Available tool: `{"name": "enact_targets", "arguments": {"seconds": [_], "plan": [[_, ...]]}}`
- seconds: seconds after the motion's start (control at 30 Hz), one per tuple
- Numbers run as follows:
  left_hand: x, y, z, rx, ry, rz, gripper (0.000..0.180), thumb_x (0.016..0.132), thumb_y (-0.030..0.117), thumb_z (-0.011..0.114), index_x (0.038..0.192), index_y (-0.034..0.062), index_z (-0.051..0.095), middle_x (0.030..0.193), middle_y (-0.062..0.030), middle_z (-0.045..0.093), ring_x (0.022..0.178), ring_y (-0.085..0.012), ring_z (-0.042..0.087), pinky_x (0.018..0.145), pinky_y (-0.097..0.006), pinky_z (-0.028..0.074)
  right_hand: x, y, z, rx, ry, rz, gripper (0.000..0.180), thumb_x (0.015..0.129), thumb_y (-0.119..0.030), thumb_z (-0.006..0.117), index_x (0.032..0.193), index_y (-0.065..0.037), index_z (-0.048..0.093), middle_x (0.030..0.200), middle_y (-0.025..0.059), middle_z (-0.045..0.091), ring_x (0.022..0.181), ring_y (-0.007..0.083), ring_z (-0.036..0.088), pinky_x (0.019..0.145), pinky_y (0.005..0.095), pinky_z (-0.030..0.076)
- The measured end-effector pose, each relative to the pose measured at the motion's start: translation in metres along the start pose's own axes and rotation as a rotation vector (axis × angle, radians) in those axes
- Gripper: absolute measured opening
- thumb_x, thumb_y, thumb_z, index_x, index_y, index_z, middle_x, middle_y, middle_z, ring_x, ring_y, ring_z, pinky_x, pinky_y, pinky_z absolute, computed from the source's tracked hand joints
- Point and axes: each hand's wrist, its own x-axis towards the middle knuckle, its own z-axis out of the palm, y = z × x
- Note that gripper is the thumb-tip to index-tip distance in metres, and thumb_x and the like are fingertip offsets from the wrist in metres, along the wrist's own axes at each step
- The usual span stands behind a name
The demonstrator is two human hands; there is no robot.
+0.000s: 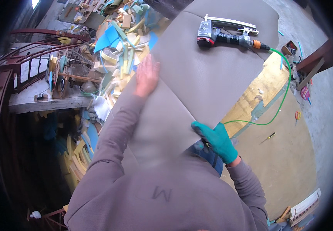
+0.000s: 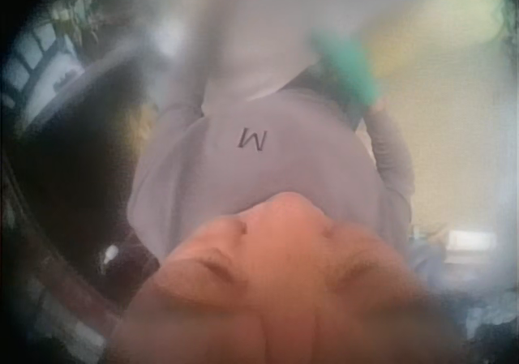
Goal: The person smooths and adjusts the beige upholstery on a chair back, then flips the chair to work on the underside. They use a screwdriver to remove staples from the wooden frame and later use a pneumatic staple gun to secure the fabric to the frame.
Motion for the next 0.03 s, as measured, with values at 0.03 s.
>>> {"name": "enact_targets", "arguments": {"seconds": [0.03], "plan": [[-0.0118, 0.0055, 0.0026, 0.054, 0.051, 0.095, 0.076, 0.112, 0.055, 0.045, 0.165, 0.0005, 0.038, 0.166, -0.0309, 0.04, 0.155, -0.048, 0.038, 0.128, -0.056, 0.027, -0.0011, 0.0018, 0.0015, 0.007, 0.0, -0.003, 0.047, 0.098, -0.006, 0.066, 0.145, -0.009, 0.066, 0.098, 0.0095, 0.072, 0.069, 0.0201, 0.068, 0.065, 0.0333, 0.052]]}}
